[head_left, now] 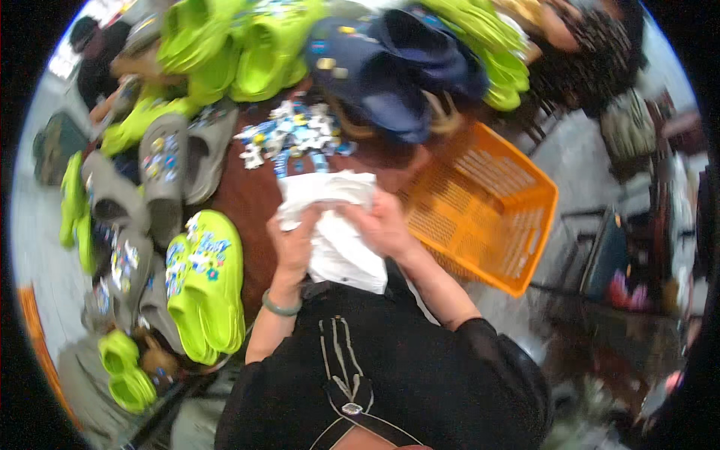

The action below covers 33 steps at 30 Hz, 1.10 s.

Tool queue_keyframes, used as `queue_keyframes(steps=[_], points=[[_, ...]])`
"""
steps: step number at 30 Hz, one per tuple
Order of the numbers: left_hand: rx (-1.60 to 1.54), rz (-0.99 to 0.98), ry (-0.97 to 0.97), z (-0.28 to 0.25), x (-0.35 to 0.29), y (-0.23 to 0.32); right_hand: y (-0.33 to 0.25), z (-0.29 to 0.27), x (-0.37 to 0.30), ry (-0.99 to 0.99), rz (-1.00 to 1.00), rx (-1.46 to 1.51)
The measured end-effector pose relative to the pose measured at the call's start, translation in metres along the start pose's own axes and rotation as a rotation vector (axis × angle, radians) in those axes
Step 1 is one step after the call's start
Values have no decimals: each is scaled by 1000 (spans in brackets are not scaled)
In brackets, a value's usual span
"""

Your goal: The person removes decorative charms from plastic packaging and inserts them into the holes of clog sandals by hand.

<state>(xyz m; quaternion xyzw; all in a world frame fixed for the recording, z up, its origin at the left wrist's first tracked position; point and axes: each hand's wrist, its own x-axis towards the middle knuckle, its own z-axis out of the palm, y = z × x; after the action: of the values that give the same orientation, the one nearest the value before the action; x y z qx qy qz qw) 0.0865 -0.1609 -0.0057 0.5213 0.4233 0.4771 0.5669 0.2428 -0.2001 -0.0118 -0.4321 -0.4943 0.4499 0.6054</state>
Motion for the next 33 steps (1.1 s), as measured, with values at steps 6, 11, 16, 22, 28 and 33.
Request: queue_keyframes(steps=[6, 11, 16, 22, 28, 33], points=[[43, 84, 37, -4, 5, -23, 18, -13, -22, 72, 191, -23], [127, -47, -352, 29, -4, -24, 28, -40, -44, 247, 228, 76], [107, -174, -505, 59, 8, -27, 38, -70, -64, 311, 73, 26], [-12, -326, -591, 125, 19, -28, 1, -114, -87, 565, -160, -426], [-164, -574, -647, 165, 24, -42, -76, -165, -110, -257, -118, -1169], [-290, -959, -905, 200, 22, -36, -75, -234, -116, -293, -191, -1114]])
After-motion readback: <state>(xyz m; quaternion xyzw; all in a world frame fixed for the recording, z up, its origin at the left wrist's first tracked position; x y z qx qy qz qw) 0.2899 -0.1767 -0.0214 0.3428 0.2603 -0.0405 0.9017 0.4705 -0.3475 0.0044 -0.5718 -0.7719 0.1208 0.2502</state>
